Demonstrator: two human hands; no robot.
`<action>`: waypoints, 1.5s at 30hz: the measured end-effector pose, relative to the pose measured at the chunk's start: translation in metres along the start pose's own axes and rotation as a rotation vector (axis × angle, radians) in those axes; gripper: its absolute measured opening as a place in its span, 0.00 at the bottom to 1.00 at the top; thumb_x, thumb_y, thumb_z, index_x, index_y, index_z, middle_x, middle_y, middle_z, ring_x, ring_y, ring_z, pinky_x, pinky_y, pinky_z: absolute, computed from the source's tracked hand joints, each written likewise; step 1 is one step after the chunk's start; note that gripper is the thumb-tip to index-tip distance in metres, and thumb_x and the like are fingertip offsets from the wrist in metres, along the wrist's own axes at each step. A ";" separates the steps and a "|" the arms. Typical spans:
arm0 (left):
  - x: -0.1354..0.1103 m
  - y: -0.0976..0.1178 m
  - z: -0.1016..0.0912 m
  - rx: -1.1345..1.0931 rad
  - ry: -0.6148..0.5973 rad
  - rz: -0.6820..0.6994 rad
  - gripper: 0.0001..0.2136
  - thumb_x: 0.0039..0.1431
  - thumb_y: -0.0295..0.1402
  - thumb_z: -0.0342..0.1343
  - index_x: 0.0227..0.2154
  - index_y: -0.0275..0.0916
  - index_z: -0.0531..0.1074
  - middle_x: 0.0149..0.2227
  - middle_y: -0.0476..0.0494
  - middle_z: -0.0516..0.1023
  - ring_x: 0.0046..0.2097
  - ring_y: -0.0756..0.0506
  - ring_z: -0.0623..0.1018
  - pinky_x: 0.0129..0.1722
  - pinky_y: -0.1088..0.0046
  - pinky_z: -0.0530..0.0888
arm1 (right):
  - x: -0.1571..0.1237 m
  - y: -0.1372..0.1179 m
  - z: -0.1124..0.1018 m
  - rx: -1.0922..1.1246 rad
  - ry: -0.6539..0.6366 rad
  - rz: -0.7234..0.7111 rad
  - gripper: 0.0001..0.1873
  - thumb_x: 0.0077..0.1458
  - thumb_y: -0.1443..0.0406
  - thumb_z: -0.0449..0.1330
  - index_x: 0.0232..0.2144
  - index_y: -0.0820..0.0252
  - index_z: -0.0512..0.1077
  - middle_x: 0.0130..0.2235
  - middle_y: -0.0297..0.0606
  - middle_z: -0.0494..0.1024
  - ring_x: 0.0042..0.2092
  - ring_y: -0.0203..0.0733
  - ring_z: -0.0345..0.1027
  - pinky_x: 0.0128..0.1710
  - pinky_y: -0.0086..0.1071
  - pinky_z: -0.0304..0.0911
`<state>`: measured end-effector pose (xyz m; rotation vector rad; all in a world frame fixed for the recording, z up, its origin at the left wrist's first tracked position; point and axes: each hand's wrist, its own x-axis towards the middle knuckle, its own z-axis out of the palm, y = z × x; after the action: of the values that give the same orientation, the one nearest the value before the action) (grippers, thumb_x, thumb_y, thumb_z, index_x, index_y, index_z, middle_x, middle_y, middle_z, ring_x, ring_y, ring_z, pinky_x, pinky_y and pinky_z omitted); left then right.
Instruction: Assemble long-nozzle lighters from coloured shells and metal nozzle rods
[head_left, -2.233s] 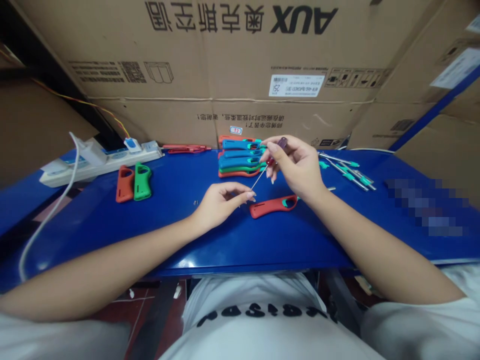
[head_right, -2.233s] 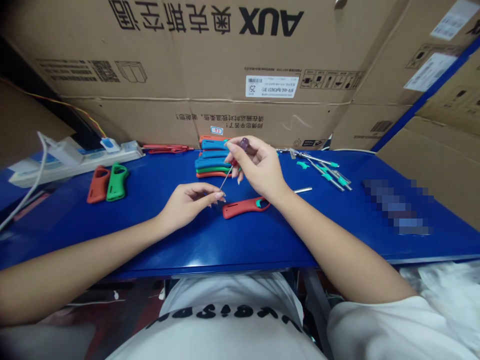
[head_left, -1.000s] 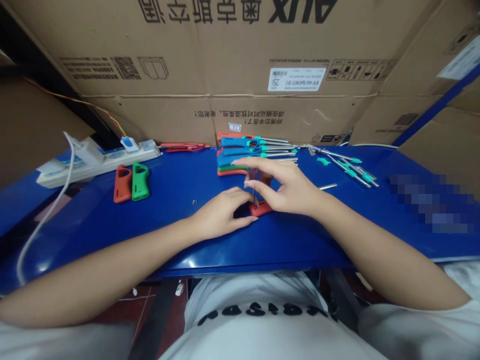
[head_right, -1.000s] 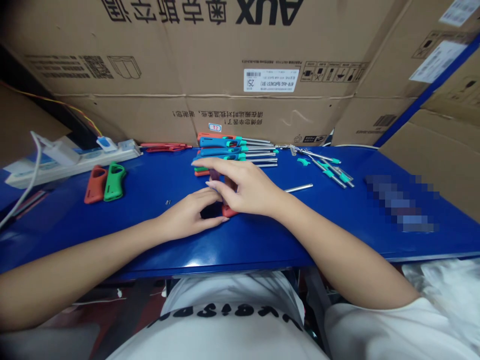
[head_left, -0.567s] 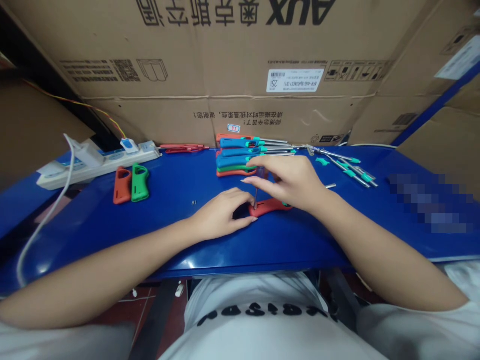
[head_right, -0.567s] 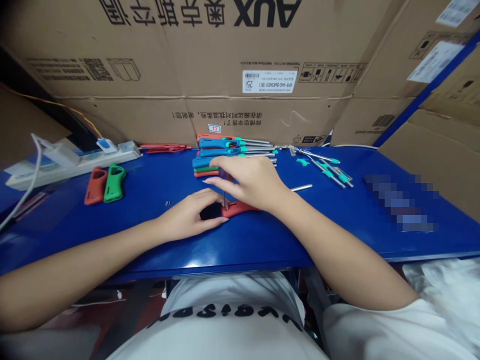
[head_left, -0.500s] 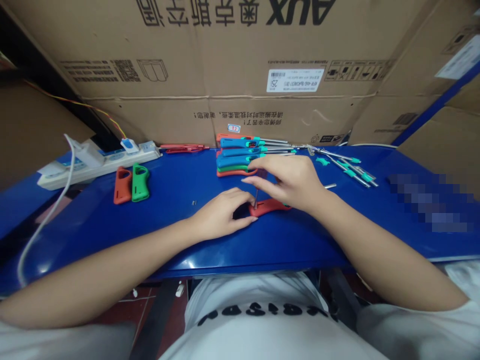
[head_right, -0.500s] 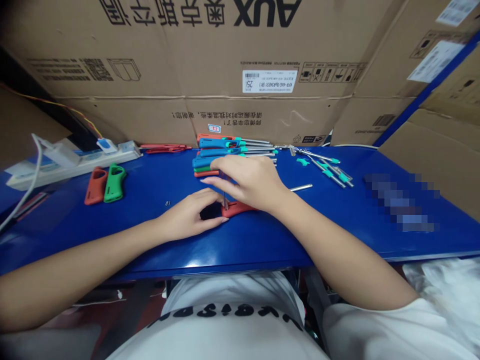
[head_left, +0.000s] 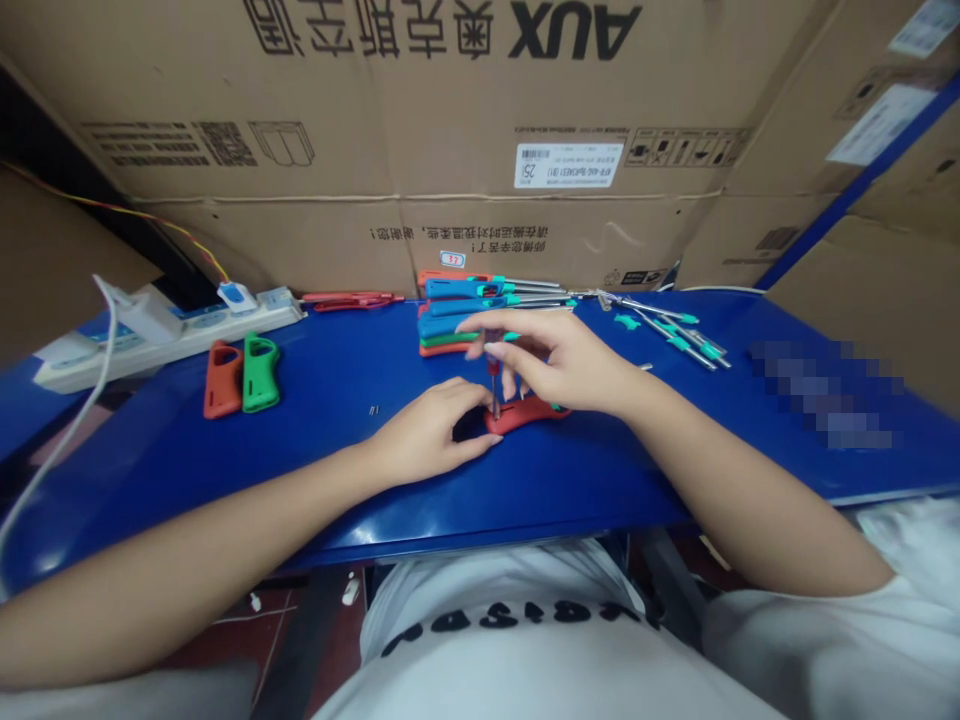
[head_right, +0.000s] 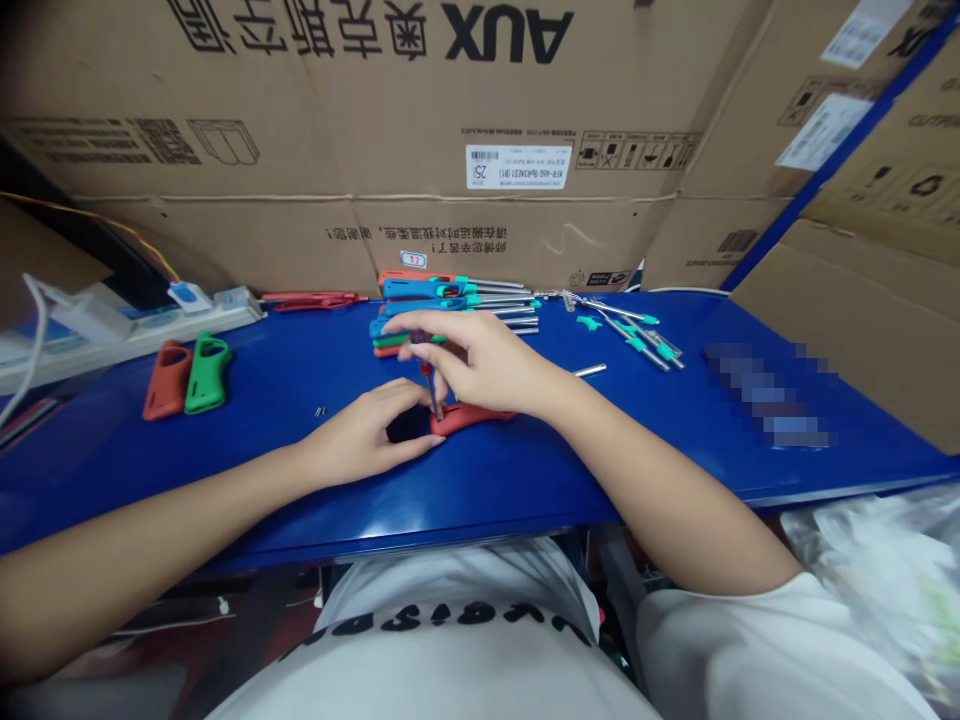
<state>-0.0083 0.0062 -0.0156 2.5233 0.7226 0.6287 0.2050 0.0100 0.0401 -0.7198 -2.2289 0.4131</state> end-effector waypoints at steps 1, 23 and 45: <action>0.000 0.000 0.000 0.001 -0.001 0.001 0.08 0.63 0.37 0.59 0.42 0.41 0.72 0.44 0.43 0.78 0.48 0.41 0.77 0.51 0.63 0.73 | 0.000 0.001 -0.001 -0.023 0.011 -0.017 0.13 0.68 0.61 0.54 0.49 0.57 0.75 0.40 0.36 0.82 0.29 0.34 0.73 0.32 0.29 0.67; 0.000 -0.002 0.001 0.019 0.002 0.007 0.08 0.63 0.36 0.59 0.42 0.40 0.71 0.44 0.45 0.78 0.47 0.42 0.77 0.50 0.64 0.73 | -0.003 -0.004 -0.005 -0.119 -0.053 -0.098 0.18 0.70 0.62 0.51 0.55 0.59 0.74 0.48 0.38 0.83 0.39 0.35 0.78 0.44 0.29 0.70; -0.001 -0.003 0.002 0.036 0.005 0.016 0.09 0.63 0.36 0.60 0.43 0.38 0.72 0.45 0.42 0.78 0.48 0.41 0.77 0.51 0.61 0.74 | -0.003 -0.001 0.006 -0.053 -0.004 -0.046 0.14 0.67 0.59 0.56 0.48 0.60 0.74 0.40 0.36 0.82 0.28 0.31 0.71 0.33 0.26 0.67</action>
<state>-0.0096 0.0074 -0.0195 2.5633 0.7228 0.6335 0.2015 0.0065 0.0349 -0.6938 -2.2627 0.3343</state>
